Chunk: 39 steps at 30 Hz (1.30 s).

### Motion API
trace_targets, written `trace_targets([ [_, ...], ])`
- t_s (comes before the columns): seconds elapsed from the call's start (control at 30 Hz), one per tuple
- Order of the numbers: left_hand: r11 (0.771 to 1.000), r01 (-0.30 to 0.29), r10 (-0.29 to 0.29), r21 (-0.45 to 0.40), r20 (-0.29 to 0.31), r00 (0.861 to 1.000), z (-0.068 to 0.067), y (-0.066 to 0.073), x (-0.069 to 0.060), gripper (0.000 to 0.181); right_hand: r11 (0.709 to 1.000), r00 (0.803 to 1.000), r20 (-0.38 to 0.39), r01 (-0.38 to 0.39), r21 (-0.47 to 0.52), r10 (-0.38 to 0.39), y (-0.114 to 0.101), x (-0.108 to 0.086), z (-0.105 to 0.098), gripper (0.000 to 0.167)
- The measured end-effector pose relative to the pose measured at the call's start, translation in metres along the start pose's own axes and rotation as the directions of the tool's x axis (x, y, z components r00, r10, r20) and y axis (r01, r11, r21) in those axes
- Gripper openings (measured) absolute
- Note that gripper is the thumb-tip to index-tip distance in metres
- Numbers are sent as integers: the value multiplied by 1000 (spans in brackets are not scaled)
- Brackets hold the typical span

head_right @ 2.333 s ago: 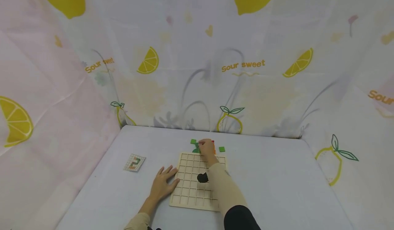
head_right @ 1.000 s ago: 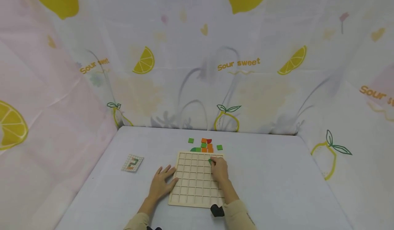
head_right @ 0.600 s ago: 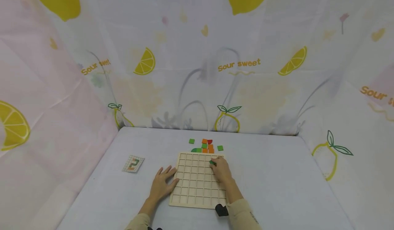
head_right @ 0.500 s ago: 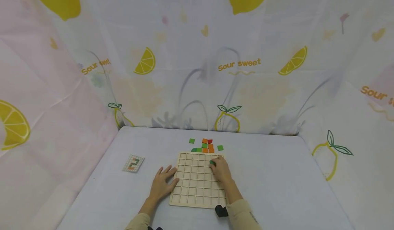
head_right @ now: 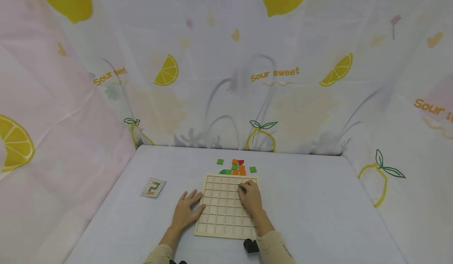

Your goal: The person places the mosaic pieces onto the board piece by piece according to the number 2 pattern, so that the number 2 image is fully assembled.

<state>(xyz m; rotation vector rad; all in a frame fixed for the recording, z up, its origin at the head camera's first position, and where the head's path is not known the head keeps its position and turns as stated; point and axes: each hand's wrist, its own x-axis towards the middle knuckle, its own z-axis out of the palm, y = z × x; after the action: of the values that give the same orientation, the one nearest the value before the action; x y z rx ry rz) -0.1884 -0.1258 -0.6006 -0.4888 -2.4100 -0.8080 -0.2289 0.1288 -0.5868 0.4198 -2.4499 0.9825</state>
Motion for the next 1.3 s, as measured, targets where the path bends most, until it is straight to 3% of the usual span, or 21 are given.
trace_targets([
  [0.17, 1000, 4, -4, 13, 0, 1000, -1, -1, 0, 39, 999, 999, 22, -35, 22, 35, -2, 1, 2, 19],
  [0.5, 1000, 6, -6, -4, -8, 1000, -1, 0, 0, 38, 996, 998, 51, -33, 81, 29, -3, 5, 3, 12],
  [0.77, 1000, 18, -18, 7, 9, 1000, -1, -1, 0, 38, 996, 996, -8, 85, 35, -85, 1, 4, 7, 13],
  [1.2, 1000, 29, -29, -3, 15, 999, 0, 1, 1, 38, 997, 1000, 24, -19, 73, 17, -1, 3, 3, 17],
  [1.3, 999, 35, -35, 2, 21, 999, 0, 1, 0, 39, 999, 1000, 17, -12, 44, 12, 0, 2, 4, 17],
])
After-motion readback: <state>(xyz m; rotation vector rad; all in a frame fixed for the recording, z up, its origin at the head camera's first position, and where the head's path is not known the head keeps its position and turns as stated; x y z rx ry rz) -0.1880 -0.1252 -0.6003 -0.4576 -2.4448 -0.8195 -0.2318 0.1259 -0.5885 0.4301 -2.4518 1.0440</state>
